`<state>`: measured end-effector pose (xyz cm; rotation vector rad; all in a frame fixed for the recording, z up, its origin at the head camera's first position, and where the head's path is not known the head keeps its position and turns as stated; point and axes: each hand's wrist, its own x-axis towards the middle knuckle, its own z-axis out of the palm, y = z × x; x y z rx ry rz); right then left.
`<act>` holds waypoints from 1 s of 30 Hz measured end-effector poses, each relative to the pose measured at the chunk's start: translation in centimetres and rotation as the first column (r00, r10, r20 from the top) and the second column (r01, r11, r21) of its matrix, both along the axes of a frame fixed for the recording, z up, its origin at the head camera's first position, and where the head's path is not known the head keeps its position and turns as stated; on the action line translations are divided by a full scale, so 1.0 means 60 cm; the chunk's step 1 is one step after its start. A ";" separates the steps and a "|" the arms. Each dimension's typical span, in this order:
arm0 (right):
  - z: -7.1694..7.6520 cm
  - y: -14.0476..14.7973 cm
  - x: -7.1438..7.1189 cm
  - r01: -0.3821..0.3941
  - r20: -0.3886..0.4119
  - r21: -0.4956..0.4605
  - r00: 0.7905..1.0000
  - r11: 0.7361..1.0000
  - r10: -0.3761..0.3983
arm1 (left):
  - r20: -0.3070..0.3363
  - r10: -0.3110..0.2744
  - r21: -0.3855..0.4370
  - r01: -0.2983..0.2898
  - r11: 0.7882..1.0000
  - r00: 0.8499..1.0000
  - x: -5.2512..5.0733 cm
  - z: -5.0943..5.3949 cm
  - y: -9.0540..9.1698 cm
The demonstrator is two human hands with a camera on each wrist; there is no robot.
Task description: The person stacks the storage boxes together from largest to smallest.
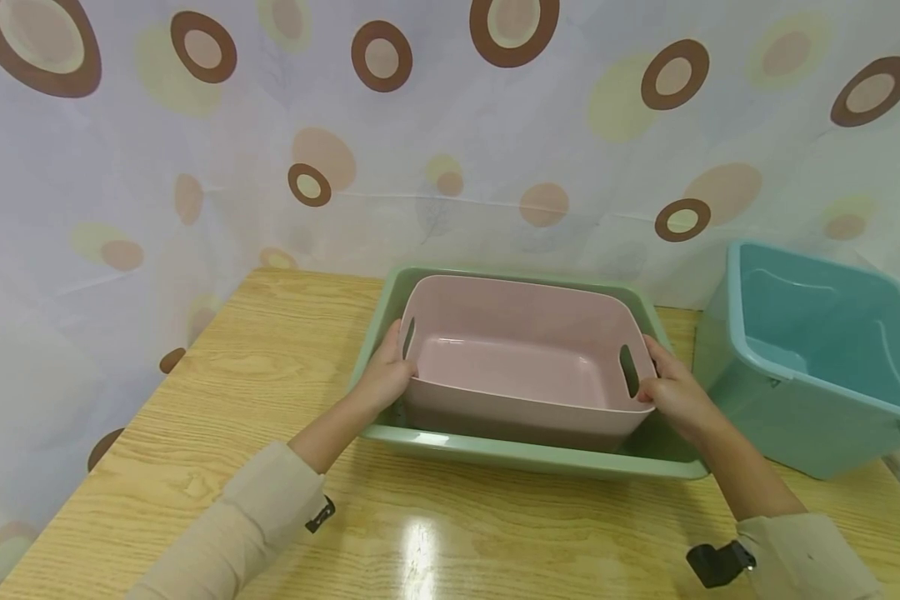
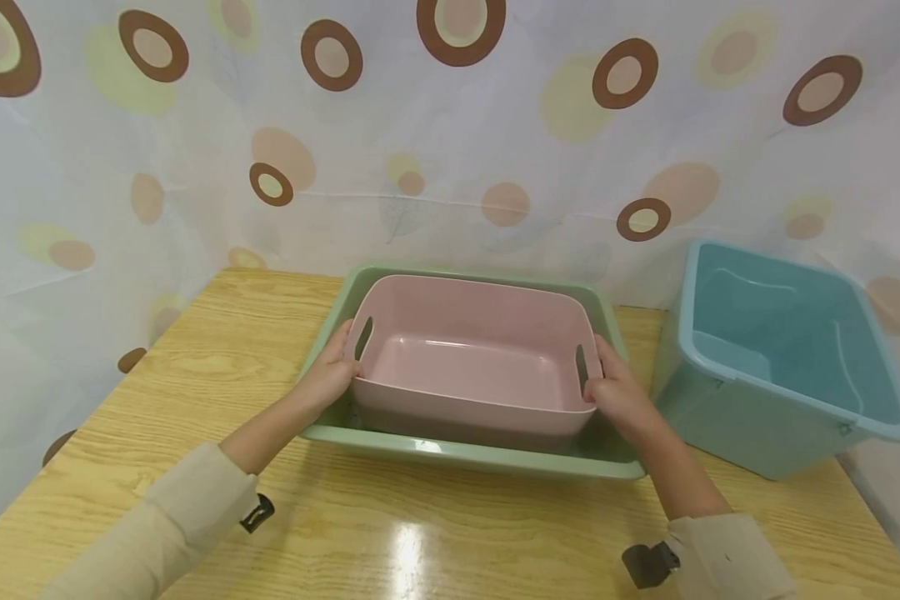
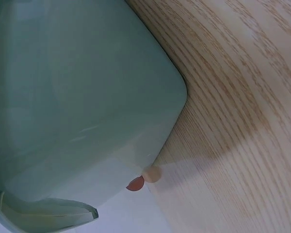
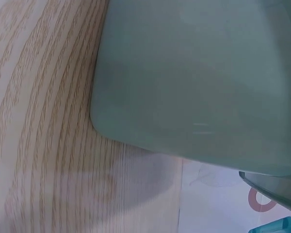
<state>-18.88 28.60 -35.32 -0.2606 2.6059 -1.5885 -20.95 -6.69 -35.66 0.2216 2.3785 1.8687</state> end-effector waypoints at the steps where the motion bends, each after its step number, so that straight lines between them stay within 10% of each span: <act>1: 0.000 0.000 0.000 -0.001 0.000 -0.001 1.000 1.000 0.001 | -0.001 0.000 0.000 0.000 1.000 1.000 0.000 0.000 0.000; 30: 0.006 -0.004 0.005 -0.010 -0.013 0.182 1.000 0.983 0.013 | 0.000 -0.053 -0.122 0.053 0.991 0.999 -0.003 0.004 -0.010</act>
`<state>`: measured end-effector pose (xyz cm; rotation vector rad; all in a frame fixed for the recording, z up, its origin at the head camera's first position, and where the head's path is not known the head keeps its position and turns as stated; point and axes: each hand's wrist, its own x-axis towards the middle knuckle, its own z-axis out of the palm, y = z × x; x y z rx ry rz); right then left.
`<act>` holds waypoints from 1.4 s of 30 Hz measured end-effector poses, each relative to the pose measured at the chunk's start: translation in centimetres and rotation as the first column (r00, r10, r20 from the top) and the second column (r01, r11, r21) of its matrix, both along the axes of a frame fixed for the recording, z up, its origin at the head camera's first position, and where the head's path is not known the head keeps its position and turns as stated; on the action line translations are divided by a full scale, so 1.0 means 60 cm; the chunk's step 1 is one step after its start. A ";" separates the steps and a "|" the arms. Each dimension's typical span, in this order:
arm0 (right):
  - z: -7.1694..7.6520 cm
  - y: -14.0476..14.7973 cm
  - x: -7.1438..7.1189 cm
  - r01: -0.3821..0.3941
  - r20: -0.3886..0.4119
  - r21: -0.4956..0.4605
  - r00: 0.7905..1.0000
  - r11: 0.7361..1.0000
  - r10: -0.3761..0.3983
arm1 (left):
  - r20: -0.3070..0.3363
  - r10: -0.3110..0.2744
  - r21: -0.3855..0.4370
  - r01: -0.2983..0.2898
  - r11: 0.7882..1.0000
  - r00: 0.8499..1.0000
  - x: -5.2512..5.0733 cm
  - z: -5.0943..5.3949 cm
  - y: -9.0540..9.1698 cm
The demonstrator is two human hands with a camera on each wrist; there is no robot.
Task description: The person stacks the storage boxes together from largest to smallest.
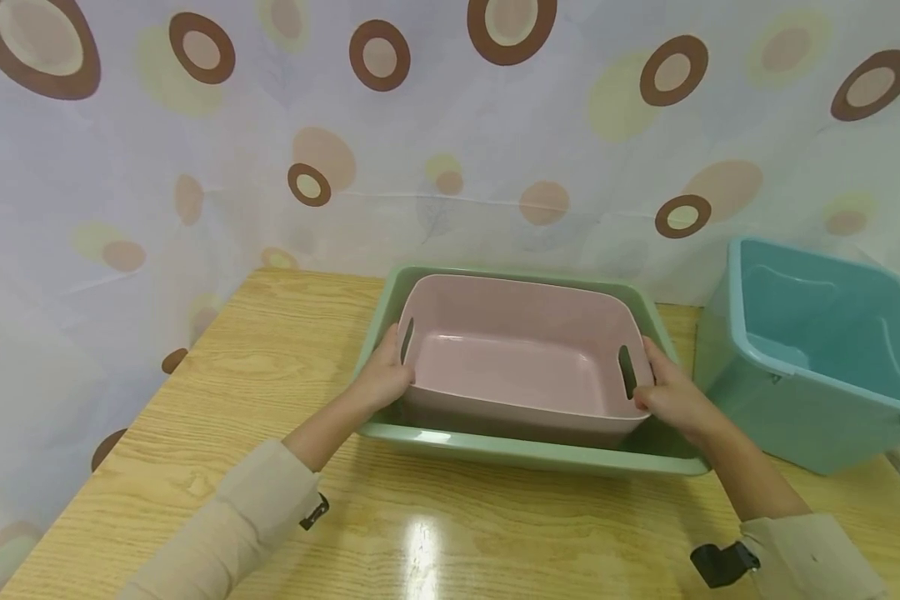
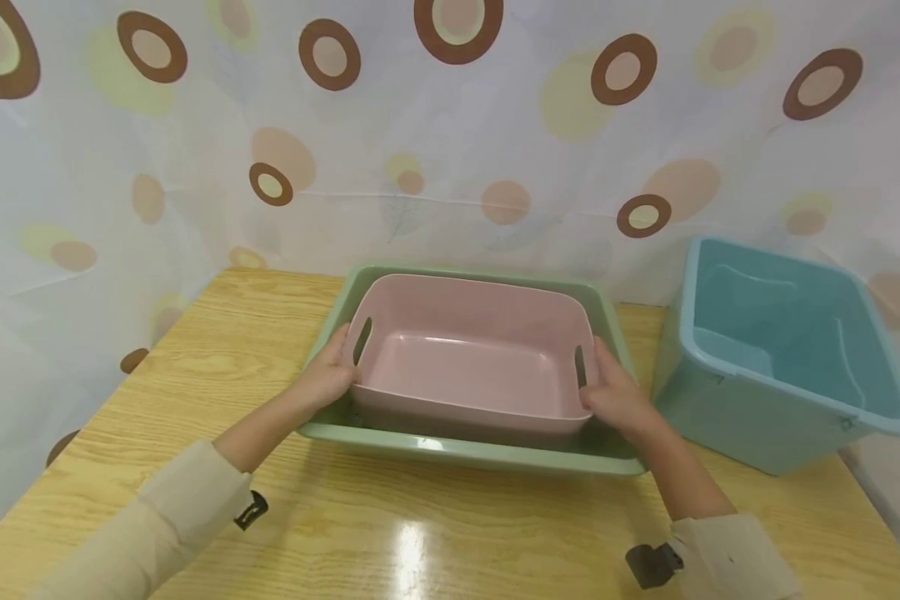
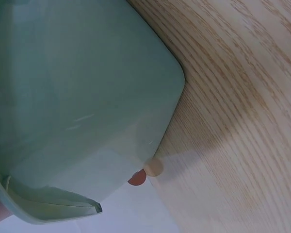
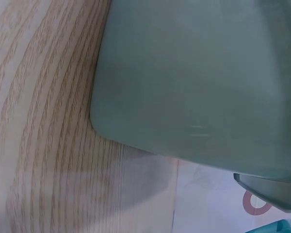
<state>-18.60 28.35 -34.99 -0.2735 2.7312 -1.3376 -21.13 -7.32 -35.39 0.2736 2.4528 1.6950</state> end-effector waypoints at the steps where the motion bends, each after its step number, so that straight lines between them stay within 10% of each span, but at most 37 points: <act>1: 0.000 -0.001 0.000 -0.001 -0.001 0.002 1.000 1.000 0.001 | 0.005 0.001 0.000 -0.001 1.000 1.000 0.000 0.000 -0.001; 24: -0.001 0.001 0.006 0.026 0.047 0.036 0.999 0.999 -0.027 | 0.039 -0.007 -0.042 0.008 0.999 0.999 0.007 0.002 -0.001; 31: 0.008 -0.005 0.013 0.040 0.087 -0.025 0.996 0.999 -0.038 | 0.047 0.073 -0.125 -0.066 0.990 0.996 0.003 0.009 -0.001; 42: 0.019 -0.014 0.041 0.172 -0.048 -0.029 0.984 0.985 -0.174 | -0.062 0.085 -0.108 -0.091 0.990 0.994 -0.002 0.032 0.003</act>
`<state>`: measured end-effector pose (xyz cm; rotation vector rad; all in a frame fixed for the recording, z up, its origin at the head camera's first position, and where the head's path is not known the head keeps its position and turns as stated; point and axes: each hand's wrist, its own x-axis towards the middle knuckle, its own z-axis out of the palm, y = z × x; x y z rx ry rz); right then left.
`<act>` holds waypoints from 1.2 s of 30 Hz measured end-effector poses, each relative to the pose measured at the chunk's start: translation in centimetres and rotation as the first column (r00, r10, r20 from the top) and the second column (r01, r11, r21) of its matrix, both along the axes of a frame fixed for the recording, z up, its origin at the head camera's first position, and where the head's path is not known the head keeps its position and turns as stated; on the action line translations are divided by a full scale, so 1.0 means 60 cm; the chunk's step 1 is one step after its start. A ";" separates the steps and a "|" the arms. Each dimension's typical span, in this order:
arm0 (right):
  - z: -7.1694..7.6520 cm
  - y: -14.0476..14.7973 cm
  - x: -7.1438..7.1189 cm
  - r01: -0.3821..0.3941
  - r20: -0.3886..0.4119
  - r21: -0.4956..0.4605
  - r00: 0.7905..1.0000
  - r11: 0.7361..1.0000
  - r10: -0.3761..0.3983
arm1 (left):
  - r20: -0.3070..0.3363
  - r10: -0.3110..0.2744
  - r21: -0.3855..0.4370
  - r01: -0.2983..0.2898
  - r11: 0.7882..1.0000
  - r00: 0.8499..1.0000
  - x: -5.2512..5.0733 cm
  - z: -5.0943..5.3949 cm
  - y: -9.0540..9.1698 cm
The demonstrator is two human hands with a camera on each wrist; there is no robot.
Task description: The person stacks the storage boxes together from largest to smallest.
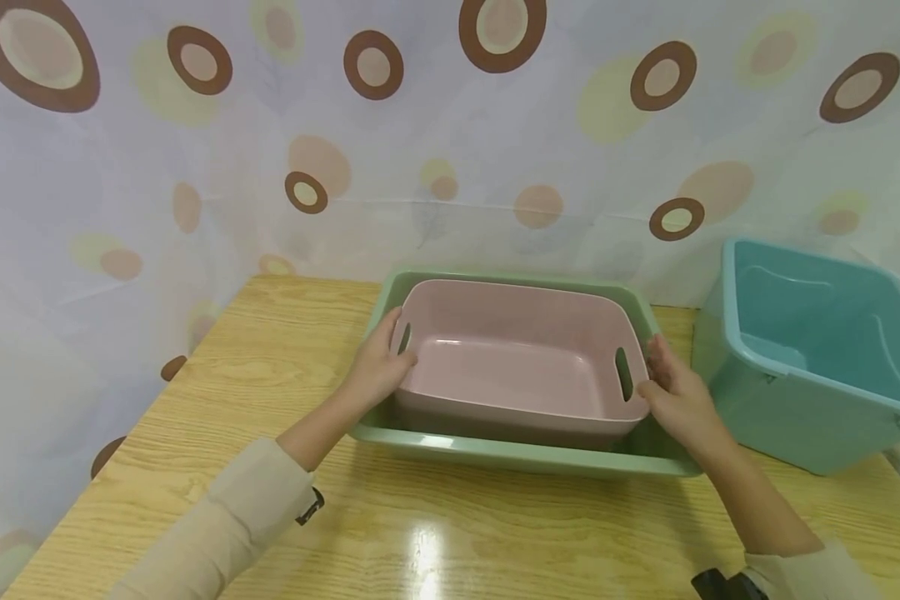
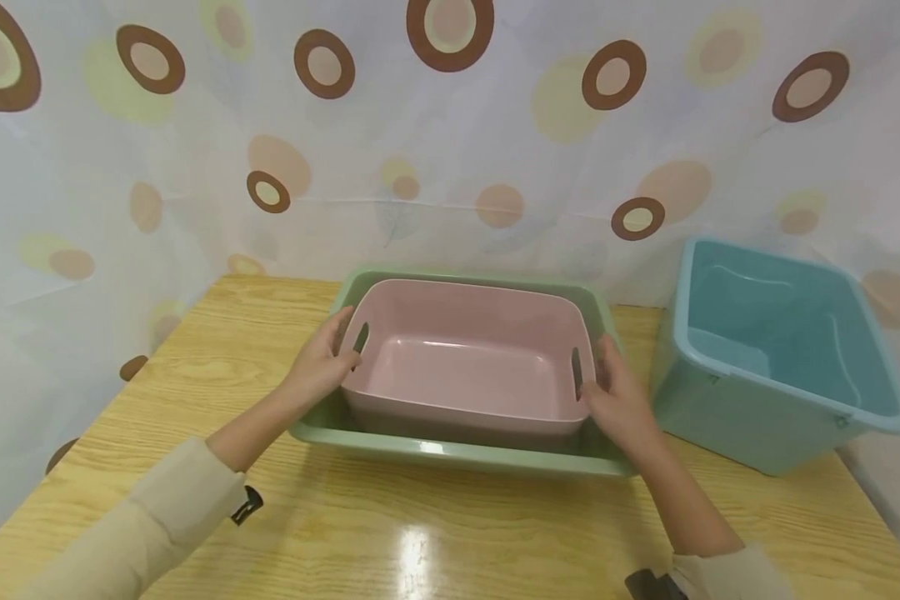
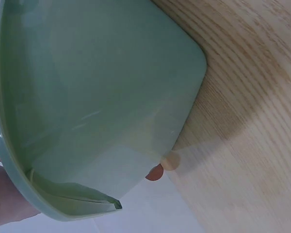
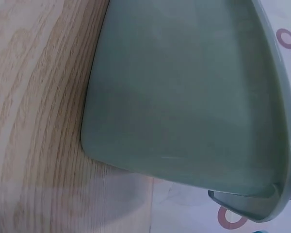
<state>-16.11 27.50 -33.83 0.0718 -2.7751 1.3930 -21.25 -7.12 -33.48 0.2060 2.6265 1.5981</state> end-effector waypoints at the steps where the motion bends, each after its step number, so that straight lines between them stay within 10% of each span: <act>1: 0.000 0.000 0.004 0.030 -0.023 0.007 0.999 1.000 -0.030 | -0.014 -0.002 0.005 0.002 1.000 1.000 0.000 0.001 0.000; 9: -0.003 0.008 0.038 0.248 -0.128 -0.070 0.958 0.966 -0.255 | -0.092 -0.044 0.002 0.044 0.999 0.995 -0.005 0.015 0.007; 22: -0.004 0.027 0.074 0.434 0.030 -0.188 0.899 0.881 -0.436 | -0.138 -0.126 0.067 0.136 0.988 0.982 -0.008 0.033 0.024; 36: 0.006 0.047 0.076 0.616 0.291 -0.478 0.784 0.626 -0.549 | -0.109 -0.143 0.090 0.153 0.984 0.984 -0.002 0.049 0.061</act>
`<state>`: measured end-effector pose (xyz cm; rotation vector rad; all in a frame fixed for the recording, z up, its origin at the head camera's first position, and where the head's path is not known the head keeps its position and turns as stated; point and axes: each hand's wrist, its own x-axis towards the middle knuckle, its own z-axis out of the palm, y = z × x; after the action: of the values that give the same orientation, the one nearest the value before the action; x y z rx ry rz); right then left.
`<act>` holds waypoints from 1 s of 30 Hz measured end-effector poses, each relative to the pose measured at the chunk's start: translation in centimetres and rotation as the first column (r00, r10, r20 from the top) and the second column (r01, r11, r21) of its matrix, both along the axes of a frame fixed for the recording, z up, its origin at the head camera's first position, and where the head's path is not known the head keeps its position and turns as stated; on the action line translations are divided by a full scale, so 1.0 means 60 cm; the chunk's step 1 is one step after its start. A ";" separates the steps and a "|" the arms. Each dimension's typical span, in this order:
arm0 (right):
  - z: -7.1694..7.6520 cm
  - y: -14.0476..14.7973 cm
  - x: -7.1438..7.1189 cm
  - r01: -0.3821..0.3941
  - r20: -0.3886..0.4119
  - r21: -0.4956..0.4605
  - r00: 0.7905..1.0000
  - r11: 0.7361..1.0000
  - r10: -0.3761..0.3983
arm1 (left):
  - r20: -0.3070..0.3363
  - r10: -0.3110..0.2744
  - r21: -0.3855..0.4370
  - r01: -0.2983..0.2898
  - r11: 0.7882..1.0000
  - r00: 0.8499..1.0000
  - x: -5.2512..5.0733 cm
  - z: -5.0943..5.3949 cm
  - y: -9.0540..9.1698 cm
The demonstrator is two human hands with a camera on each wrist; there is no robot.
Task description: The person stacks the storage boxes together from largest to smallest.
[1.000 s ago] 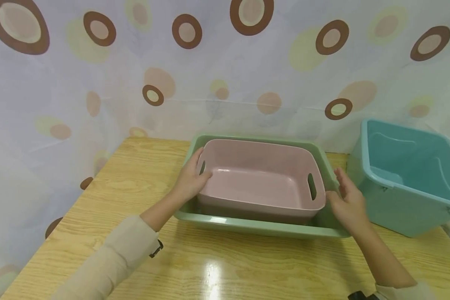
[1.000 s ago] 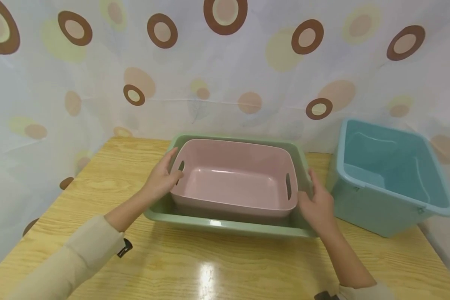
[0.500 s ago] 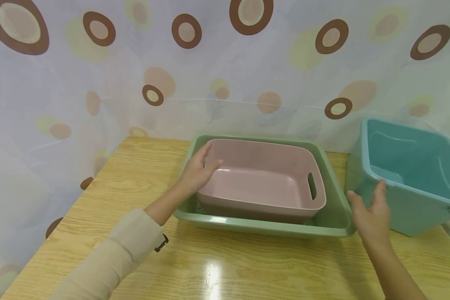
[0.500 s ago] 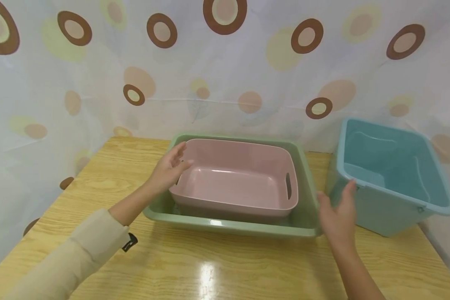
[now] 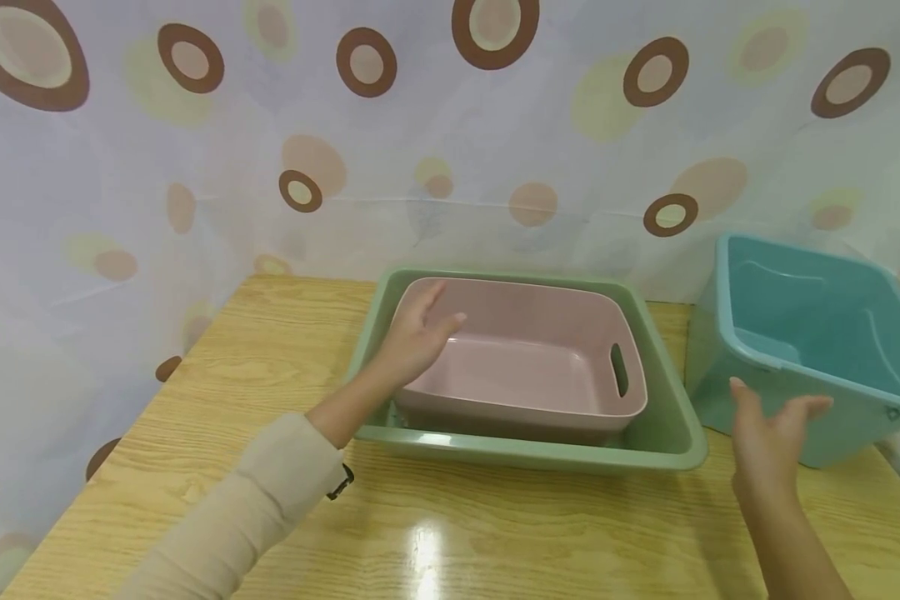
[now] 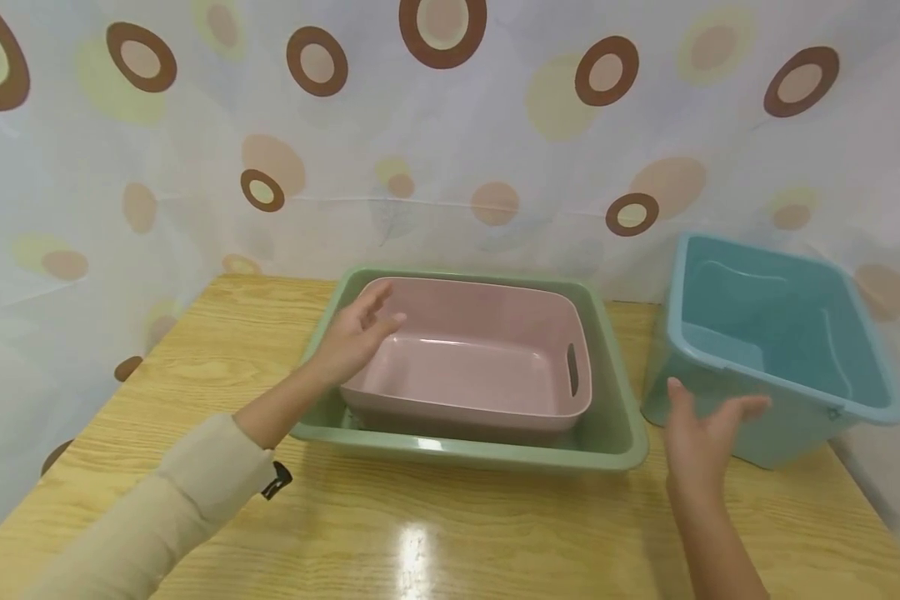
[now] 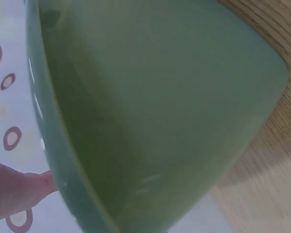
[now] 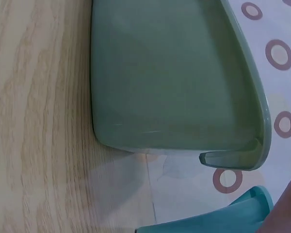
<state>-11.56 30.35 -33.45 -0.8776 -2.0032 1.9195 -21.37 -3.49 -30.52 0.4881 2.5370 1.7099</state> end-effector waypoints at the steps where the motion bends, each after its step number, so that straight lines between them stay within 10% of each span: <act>1: 0.000 0.005 -0.002 0.001 0.022 -0.021 1.000 1.000 0.000 | 0.004 -0.004 0.002 0.004 1.000 1.000 0.001 0.001 0.002; 17: 0.016 0.041 -0.047 0.149 0.106 -0.303 0.987 0.941 -0.123 | 0.024 -0.058 -0.056 0.059 0.997 0.998 0.003 0.015 0.055; 30: 0.010 0.026 -0.093 0.320 0.080 -0.257 0.947 0.912 -0.310 | 0.022 -0.137 -0.050 0.138 0.989 0.990 0.010 0.037 0.112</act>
<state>-17.13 31.93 -32.87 -1.2274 -1.5214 2.0181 -20.77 3.22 -28.31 0.6248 2.4636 1.5914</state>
